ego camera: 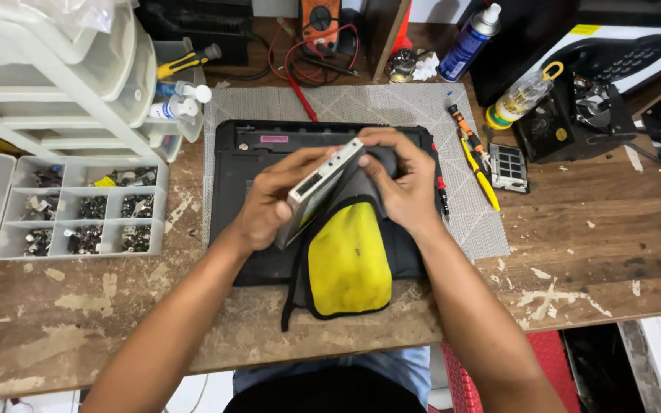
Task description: Inspecting and attempting to install an optical drive into a laptop
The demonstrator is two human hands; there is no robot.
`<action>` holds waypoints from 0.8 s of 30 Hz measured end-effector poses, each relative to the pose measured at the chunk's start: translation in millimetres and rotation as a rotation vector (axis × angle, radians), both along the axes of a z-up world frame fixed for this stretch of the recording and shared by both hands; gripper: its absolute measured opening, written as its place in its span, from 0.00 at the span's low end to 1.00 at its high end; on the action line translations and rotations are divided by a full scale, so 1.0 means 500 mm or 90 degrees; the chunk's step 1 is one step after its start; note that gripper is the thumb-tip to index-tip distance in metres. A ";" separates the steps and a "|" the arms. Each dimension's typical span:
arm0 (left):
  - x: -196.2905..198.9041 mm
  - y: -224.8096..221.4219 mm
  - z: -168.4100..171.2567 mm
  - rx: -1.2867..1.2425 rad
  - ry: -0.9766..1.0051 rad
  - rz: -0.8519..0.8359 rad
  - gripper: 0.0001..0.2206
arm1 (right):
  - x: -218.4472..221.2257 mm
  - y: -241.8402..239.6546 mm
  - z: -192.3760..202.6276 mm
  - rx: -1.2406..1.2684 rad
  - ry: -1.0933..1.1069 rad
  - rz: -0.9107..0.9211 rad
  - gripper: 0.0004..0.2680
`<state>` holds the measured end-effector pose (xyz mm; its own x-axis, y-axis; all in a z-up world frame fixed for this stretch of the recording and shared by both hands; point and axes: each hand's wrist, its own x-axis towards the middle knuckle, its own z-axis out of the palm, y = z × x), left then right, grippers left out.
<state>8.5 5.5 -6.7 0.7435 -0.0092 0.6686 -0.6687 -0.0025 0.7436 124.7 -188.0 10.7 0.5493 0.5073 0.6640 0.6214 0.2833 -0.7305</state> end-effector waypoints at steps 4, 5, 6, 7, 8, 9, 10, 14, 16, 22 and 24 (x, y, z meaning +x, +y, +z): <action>-0.005 -0.003 -0.027 -0.023 0.031 0.025 0.33 | 0.011 -0.017 0.013 -0.004 -0.003 -0.054 0.07; -0.005 -0.005 -0.028 -0.038 0.042 0.079 0.28 | 0.010 -0.016 0.019 -0.002 -0.010 -0.076 0.06; -0.006 -0.008 -0.029 -0.054 0.053 0.133 0.27 | 0.009 -0.016 0.025 0.000 -0.016 -0.098 0.06; 0.002 -0.002 -0.065 -0.055 0.052 0.131 0.27 | 0.005 -0.015 0.024 -0.001 -0.017 -0.101 0.06; 0.010 0.005 -0.101 -0.057 0.011 0.181 0.25 | 0.001 -0.014 0.023 -0.003 -0.013 -0.121 0.06; 0.019 0.013 -0.136 -0.058 -0.029 0.232 0.23 | -0.003 -0.011 0.022 -0.005 -0.008 -0.142 0.07; 0.018 0.003 -0.105 -0.058 -0.030 0.230 0.23 | -0.006 -0.008 0.022 -0.004 -0.009 -0.145 0.07; 0.005 -0.021 -0.027 -0.018 -0.035 0.273 0.22 | -0.020 -0.002 0.031 -0.004 -0.008 -0.154 0.07; 0.000 -0.023 -0.017 -0.002 -0.013 0.277 0.22 | -0.028 0.000 0.042 -0.010 -0.011 -0.156 0.06; -0.013 -0.036 -0.026 -0.006 0.004 0.399 0.08 | -0.044 -0.003 0.073 0.002 -0.135 -0.165 0.04; -0.014 -0.037 -0.023 -0.029 -0.016 0.414 0.07 | -0.041 -0.007 0.082 -0.015 -0.162 -0.142 0.04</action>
